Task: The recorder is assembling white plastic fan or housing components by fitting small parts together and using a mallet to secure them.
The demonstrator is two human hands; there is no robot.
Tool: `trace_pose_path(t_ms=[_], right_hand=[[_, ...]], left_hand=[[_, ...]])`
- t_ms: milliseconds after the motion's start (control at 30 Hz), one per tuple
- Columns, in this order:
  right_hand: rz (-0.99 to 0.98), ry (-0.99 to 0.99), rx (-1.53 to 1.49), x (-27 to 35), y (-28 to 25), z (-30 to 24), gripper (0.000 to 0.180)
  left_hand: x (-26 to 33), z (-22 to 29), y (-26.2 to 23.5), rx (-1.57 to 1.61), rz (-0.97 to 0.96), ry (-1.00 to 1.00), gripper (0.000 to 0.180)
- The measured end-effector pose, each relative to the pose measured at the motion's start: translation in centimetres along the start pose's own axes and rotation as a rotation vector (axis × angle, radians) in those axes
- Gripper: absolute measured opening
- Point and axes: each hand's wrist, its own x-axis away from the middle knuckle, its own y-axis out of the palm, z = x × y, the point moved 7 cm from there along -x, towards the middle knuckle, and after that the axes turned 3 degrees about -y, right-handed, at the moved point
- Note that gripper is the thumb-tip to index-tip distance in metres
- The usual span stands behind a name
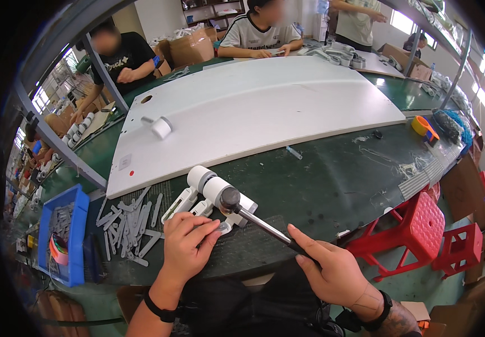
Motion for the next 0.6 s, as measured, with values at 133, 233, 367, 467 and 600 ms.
trace_pose_path(t_ms=[133,233,367,467,600], right_hand=[[0.033,-0.03,0.039,-0.5,1.0,0.6,0.062],[0.041,-0.012,0.065,-0.6,1.0,0.3,0.063],[0.03,-0.017,0.1,-0.4,0.9,0.0,0.064],[-0.048,0.01,0.16,-0.6,1.3,0.0,0.064],[-0.034,-0.016,0.168,-1.0,1.2,-0.7,0.065]], left_hand=[[-0.1,-1.1,0.4,-0.027,-0.007,0.027,0.027],[-0.7,-1.1,0.3,-0.062,-0.001,0.056,0.027],[-1.2,-0.9,0.1,-0.049,-0.018,0.127,0.024],[-1.5,-1.3,0.1,-0.007,-0.065,0.154,0.023],[-1.6,-2.0,0.2,0.074,-0.134,0.117,0.023]])
